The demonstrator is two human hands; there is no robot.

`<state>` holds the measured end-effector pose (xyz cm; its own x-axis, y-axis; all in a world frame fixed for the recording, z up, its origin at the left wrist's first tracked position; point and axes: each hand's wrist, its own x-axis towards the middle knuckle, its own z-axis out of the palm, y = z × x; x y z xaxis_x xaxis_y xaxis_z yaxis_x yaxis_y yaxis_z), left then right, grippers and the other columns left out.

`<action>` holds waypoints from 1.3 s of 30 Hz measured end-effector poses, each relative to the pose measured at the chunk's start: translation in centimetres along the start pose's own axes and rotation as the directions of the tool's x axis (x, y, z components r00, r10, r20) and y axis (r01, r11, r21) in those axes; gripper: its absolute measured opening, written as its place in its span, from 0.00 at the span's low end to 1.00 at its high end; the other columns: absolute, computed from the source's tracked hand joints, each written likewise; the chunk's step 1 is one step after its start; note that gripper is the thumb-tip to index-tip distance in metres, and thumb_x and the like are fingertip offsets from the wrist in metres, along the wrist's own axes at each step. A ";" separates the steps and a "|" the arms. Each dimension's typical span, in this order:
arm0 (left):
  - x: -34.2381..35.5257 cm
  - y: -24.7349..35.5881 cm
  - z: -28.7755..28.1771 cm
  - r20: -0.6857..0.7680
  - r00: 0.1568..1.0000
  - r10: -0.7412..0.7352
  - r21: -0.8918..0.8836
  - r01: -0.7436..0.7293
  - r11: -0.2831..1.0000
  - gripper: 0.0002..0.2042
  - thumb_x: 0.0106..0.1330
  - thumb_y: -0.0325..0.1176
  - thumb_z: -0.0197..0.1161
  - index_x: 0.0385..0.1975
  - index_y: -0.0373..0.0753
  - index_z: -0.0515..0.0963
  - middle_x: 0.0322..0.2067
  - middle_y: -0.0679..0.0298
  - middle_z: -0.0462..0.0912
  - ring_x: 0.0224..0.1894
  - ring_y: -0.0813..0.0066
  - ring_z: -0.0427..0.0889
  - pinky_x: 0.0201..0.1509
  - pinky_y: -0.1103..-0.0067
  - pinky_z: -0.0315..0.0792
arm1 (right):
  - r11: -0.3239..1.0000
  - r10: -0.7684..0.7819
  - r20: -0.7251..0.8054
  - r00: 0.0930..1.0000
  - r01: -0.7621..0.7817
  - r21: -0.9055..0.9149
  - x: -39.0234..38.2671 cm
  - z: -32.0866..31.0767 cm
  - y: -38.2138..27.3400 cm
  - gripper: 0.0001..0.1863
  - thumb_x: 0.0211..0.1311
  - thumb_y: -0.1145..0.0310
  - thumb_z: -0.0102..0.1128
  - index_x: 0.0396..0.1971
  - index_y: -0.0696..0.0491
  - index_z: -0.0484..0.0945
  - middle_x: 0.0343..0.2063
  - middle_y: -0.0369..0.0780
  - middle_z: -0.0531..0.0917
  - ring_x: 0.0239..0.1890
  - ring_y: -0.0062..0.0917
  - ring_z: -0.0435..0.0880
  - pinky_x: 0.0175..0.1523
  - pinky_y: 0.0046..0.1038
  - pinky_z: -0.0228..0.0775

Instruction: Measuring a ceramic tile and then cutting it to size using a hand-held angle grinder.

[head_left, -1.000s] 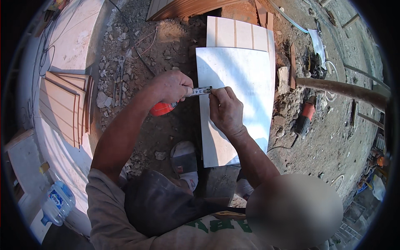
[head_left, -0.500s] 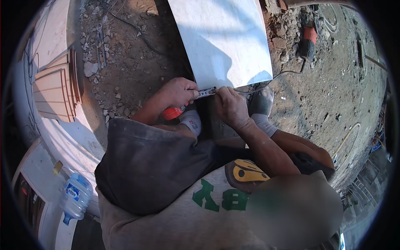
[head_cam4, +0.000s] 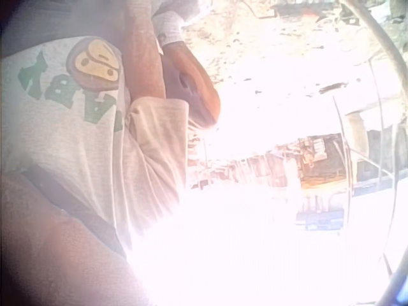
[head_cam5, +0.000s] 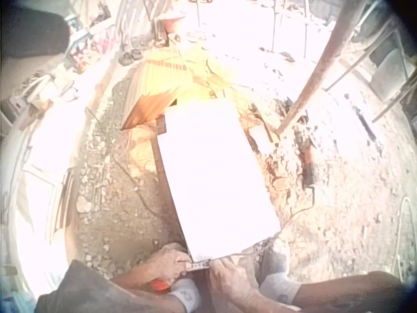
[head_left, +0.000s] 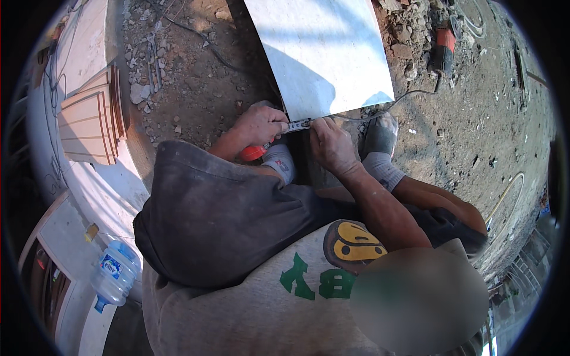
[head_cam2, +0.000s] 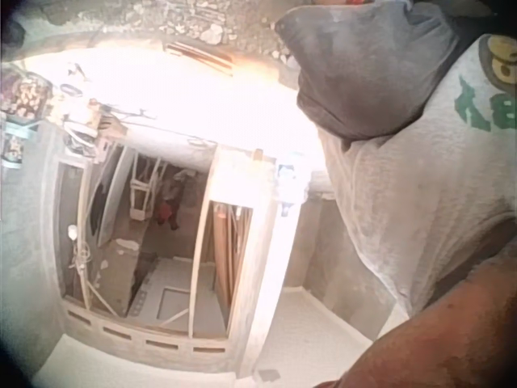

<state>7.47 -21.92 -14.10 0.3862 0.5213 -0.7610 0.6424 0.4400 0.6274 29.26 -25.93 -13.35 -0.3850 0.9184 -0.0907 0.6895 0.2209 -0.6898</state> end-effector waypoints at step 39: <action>-0.1 0.6 0.1 -0.037 0.997 -0.072 -0.045 0.071 0.996 0.11 0.64 0.34 0.59 0.41 0.40 0.84 0.28 0.63 0.85 0.30 0.78 0.82 0.38 0.79 0.75 | 0.999 0.000 0.019 1.000 -0.001 0.052 0.3 -1.0 0.4 0.04 0.59 0.74 0.57 0.32 0.56 0.72 0.26 0.45 0.77 0.29 0.44 0.80 0.32 0.40 0.74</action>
<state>7.87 -21.75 -13.62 0.3143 0.5144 -0.7979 0.6376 0.5083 0.5789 29.95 -25.22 -12.94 -0.3963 0.9121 -0.1046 0.6572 0.2023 -0.7261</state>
